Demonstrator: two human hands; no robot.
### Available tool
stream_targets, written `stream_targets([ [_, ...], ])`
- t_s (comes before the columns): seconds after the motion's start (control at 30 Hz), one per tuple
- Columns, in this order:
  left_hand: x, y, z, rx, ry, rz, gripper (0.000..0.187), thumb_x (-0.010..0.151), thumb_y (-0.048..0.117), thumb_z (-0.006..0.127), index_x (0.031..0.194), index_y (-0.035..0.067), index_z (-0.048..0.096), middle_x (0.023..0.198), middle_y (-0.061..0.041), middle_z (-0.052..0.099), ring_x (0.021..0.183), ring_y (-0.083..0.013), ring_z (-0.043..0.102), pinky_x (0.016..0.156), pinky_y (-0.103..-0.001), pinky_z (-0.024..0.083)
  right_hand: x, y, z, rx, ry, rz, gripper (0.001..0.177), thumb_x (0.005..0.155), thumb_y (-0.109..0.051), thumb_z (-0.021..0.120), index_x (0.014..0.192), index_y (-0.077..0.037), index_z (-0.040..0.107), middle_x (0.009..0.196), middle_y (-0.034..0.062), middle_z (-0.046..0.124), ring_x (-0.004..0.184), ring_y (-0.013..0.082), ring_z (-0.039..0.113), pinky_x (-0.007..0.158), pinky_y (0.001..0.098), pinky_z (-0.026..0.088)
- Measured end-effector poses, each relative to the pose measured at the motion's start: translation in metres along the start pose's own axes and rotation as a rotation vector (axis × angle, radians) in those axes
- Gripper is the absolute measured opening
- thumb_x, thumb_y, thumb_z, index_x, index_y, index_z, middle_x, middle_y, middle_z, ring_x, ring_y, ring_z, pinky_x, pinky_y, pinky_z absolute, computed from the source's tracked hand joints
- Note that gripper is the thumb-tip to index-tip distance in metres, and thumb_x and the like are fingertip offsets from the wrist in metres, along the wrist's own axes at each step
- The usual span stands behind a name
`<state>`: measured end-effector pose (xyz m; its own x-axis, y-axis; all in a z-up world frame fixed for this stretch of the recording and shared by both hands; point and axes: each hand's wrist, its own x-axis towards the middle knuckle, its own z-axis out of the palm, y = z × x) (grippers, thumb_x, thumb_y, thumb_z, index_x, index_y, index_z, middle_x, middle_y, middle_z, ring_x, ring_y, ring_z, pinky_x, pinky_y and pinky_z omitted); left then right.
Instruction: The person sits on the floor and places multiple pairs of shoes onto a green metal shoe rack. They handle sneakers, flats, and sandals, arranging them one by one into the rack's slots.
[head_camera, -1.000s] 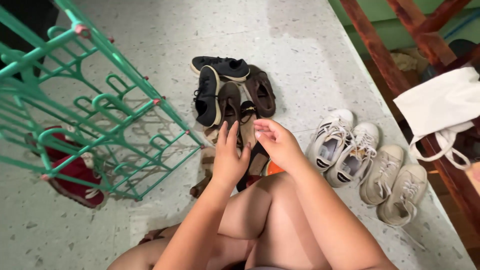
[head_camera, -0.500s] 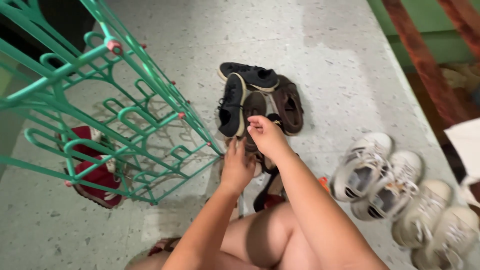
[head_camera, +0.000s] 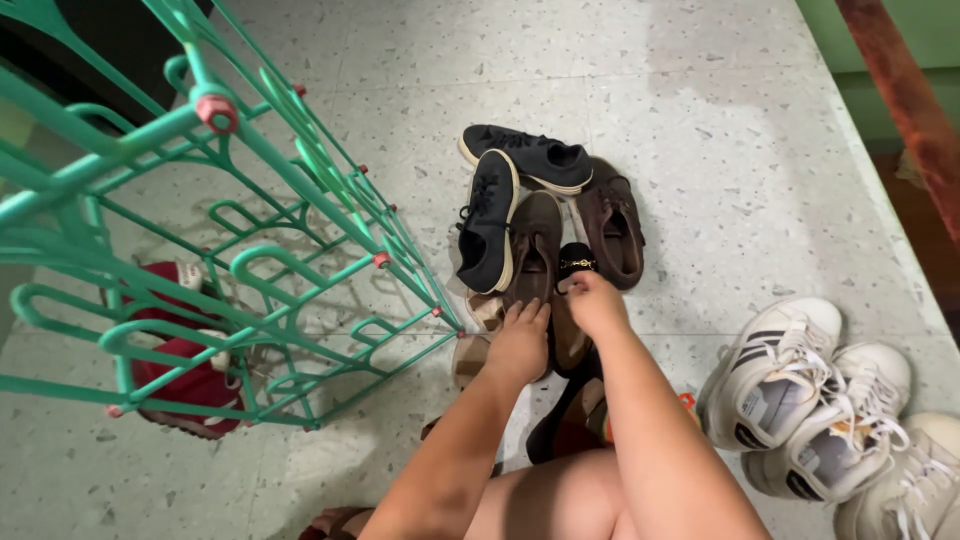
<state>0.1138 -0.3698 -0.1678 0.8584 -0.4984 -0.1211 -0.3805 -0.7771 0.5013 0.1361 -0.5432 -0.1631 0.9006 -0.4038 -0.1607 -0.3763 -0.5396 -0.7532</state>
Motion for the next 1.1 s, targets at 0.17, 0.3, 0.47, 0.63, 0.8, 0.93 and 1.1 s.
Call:
stream_targets([
  [0.17, 0.026, -0.012, 0.005, 0.304, -0.052, -0.078, 0.059, 0.091, 0.012, 0.059, 0.148, 0.012, 0.048, 0.151, -0.009, 0.046, 0.147, -0.037, 0.031, 0.114, -0.055, 0.032, 0.007, 0.006, -0.007, 0.047, -0.065, 0.213, 0.043, 0.089, -0.013, 0.058, 0.132, -0.012, 0.066, 0.114, 0.0143, 0.075, 0.106, 0.0315, 0.074, 0.092, 0.04, 0.056],
  [0.3, 0.04, -0.015, 0.001, 0.228, -0.128, -0.135, 0.037, 0.09, 0.008, 0.061, 0.126, 0.015, 0.065, 0.142, -0.006, 0.055, 0.147, -0.0359, 0.035, 0.116, -0.053, 0.032, 0.003, -0.009, -0.003, -0.058, -0.057, 0.076, 0.041, 0.092, -0.015, 0.059, 0.133, -0.012, 0.065, 0.124, 0.0152, 0.071, 0.117, 0.0321, 0.067, 0.099, 0.039, 0.051],
  [0.47, 0.05, -0.002, -0.027, -0.152, 0.243, 0.098, 0.032, 0.091, 0.012, 0.066, 0.123, 0.007, 0.066, 0.124, -0.017, 0.066, 0.128, -0.0414, 0.054, 0.108, -0.046, 0.043, 0.002, -0.03, -0.013, -0.056, -0.009, -0.011, 0.059, 0.084, -0.004, 0.059, 0.142, -0.013, 0.055, 0.144, 0.0193, 0.055, 0.13, 0.0374, 0.055, 0.104, 0.0418, 0.046],
  [0.63, 0.065, 0.041, -0.096, -0.473, 0.439, 0.228, 0.037, 0.093, 0.023, 0.069, 0.123, 0.002, 0.064, 0.119, -0.022, 0.068, 0.11, -0.0419, 0.064, 0.093, -0.045, 0.052, -0.012, -0.063, -0.052, 0.156, 0.028, -0.45, 0.075, 0.081, 0.006, 0.051, 0.153, -0.014, 0.045, 0.154, 0.0206, 0.051, 0.144, 0.0379, 0.049, 0.118, 0.0431, 0.04],
  [0.8, 0.027, 0.076, -0.169, -0.699, 0.406, 0.253, 0.029, 0.1, 0.029, 0.063, 0.113, 0.003, 0.068, 0.1, -0.018, 0.072, 0.093, -0.0318, 0.069, 0.084, -0.04, 0.054, -0.069, -0.115, -0.12, 0.074, -0.129, -0.586, 0.101, 0.072, -0.007, 0.079, 0.157, -0.014, 0.026, 0.16, 0.0255, 0.032, 0.147, 0.0426, 0.032, 0.112, 0.0459, 0.036],
  [0.93, -0.032, 0.094, -0.203, -0.74, 0.436, 0.169, 0.029, 0.096, 0.031, 0.066, 0.104, 0.003, 0.067, 0.087, -0.016, 0.068, 0.078, -0.024, 0.066, 0.072, -0.037, 0.053, -0.127, -0.159, -0.133, 0.086, -0.102, -0.623, 0.11, 0.063, -0.02, 0.091, 0.155, -0.014, 0.03, 0.152, 0.0217, 0.047, 0.14, 0.0379, 0.047, 0.108, 0.0438, 0.043],
  [1.1, -0.124, 0.082, -0.223, -0.715, 0.521, 0.129, 0.03, 0.098, 0.029, 0.065, 0.109, 0.002, 0.065, 0.096, -0.019, 0.069, 0.088, -0.0305, 0.066, 0.08, -0.04, 0.053, -0.201, -0.193, -0.108, 0.04, -0.045, -0.627, 0.099, 0.061, -0.022, 0.093, 0.147, -0.011, 0.044, 0.136, 0.0181, 0.062, 0.123, 0.0332, 0.062, 0.099, 0.0422, 0.051],
])
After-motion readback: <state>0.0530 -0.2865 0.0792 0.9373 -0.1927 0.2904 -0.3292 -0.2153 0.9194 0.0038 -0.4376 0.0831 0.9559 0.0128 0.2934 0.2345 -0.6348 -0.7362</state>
